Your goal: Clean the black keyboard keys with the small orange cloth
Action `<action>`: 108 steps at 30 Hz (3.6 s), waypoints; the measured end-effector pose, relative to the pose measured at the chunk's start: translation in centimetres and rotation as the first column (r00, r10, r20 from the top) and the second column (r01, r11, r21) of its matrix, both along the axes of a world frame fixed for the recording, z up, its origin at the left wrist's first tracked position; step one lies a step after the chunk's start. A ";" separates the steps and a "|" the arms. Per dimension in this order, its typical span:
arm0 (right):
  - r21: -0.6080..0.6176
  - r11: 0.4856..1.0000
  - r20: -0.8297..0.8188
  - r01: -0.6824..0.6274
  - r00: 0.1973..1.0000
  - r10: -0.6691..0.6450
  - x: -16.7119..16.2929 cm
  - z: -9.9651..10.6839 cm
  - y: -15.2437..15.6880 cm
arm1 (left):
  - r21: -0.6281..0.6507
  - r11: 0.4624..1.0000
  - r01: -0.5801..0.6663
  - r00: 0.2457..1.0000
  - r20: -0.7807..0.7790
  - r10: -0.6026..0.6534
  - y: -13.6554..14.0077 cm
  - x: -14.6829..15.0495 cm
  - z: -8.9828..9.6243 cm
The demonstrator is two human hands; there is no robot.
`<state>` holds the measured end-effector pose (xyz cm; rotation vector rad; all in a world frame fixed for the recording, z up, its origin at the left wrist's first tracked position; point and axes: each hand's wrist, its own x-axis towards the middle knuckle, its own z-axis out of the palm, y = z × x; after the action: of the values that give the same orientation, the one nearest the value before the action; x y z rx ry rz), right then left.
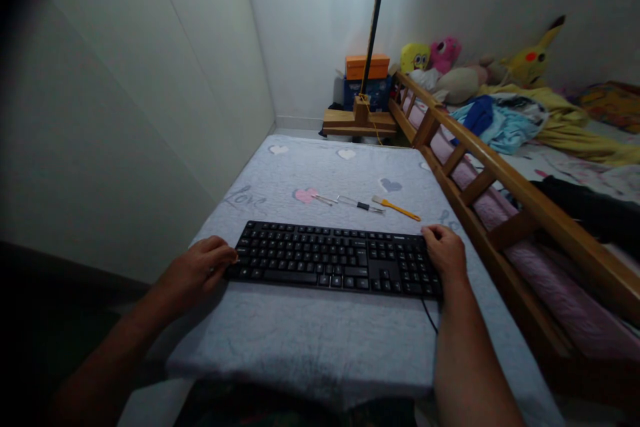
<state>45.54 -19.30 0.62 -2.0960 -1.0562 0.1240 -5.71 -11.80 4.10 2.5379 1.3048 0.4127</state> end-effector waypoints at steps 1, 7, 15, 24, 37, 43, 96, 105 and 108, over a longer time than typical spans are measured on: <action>0.001 1.000 0.003 0.000 1.000 0.000 0.0 0.0 0.0 | -0.001 1.000 -0.012 1.000 -0.005 0.012 0.1 -0.4 0.0; -0.021 1.000 0.010 0.010 1.000 -0.010 0.0 0.0 0.0 | 0.037 0.998 -0.046 0.999 -0.024 0.047 0.2 -1.7 0.3; -0.009 1.000 0.010 0.010 1.000 -0.010 -0.1 0.1 0.0 | 0.103 0.985 0.140 0.970 0.184 -0.158 -1.9 4.9 1.4; 0.000 1.000 -0.001 0.007 1.000 -0.007 0.0 -0.3 0.0 | 0.031 0.960 0.279 0.956 0.086 -0.281 -3.0 11.7 1.9; -0.005 1.000 -0.012 0.000 1.000 0.000 -0.1 -0.1 0.0 | 0.050 0.962 0.268 0.961 -0.092 -0.262 -2.7 11.5 1.2; 0.001 1.000 -0.007 0.001 1.000 -0.001 -0.2 -0.1 0.0 | 0.060 0.974 0.218 0.972 -0.102 -0.211 -2.3 9.3 1.3; -0.005 1.000 -0.005 0.007 1.000 -0.007 -0.2 0.1 0.0 | 0.081 0.953 0.293 0.956 0.003 -0.294 -4.7 12.0 0.8; 0.010 1.000 -0.010 0.006 1.000 -0.006 -0.2 0.0 -0.1 | 0.070 0.967 0.244 0.970 -0.031 -0.242 -4.3 10.1 0.5; 0.016 1.000 -0.011 0.010 1.000 -0.010 -0.1 -0.1 -0.1 | 0.093 0.969 0.228 0.974 -0.005 -0.228 -4.0 8.7 0.3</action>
<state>45.43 -19.39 0.55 -2.0838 -1.0366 0.1220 3.03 -15.84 4.45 2.7217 0.9968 0.4399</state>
